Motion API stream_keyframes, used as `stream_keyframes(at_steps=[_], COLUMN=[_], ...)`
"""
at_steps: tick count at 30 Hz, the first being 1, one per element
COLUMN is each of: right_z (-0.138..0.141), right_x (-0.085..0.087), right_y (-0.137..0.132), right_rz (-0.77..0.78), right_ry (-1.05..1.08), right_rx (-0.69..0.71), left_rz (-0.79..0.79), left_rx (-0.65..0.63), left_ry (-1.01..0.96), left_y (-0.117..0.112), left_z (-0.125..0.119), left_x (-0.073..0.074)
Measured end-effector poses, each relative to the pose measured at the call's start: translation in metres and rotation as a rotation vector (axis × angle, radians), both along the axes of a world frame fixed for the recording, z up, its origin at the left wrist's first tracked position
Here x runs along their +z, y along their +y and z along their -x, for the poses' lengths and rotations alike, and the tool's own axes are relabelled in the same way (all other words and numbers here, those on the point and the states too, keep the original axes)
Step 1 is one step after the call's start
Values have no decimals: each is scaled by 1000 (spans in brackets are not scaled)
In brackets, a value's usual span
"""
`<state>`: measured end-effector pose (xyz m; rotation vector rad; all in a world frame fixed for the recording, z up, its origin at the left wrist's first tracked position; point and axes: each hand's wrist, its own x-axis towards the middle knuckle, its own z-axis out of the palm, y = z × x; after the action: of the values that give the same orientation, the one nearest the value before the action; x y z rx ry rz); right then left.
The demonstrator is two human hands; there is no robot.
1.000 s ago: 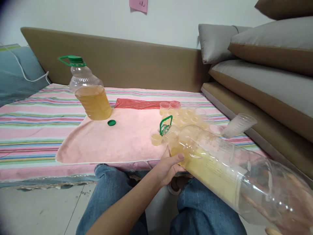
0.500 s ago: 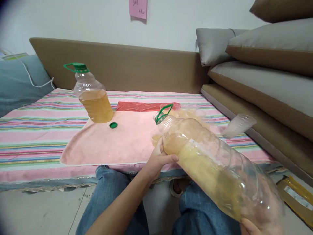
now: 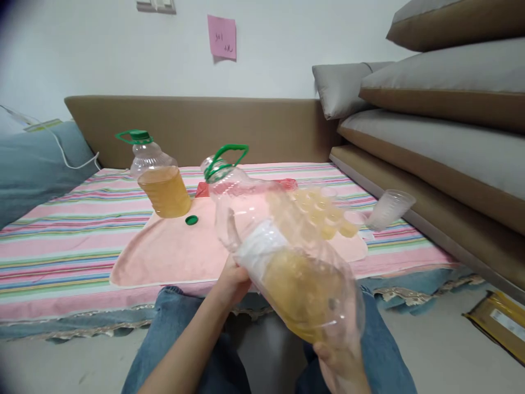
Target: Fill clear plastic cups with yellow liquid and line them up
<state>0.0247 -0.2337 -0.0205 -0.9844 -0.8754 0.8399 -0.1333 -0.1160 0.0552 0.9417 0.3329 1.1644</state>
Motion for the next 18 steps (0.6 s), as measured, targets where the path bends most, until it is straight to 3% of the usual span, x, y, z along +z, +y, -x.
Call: stream_keyframes(at_steps=[5, 9, 11, 14, 18], right_z=[37, 66, 75, 78, 54], right_x=[19, 20, 16, 12, 6], right_y=[39, 63, 69, 69, 58], right_rz=[-132, -1, 78, 77, 57], right_ry=[-38, 159, 156, 81, -11], right_rx=[218, 422, 430, 395, 378], left_rz=[37, 0, -69, -230, -345], left_rx=[331, 611, 748, 995, 1238], left_ry=[-18, 7, 85, 279, 544], left_y=[6, 19, 25, 31, 36], left_z=[33, 68, 87, 117, 147], left_x=[10, 14, 12, 8, 6])
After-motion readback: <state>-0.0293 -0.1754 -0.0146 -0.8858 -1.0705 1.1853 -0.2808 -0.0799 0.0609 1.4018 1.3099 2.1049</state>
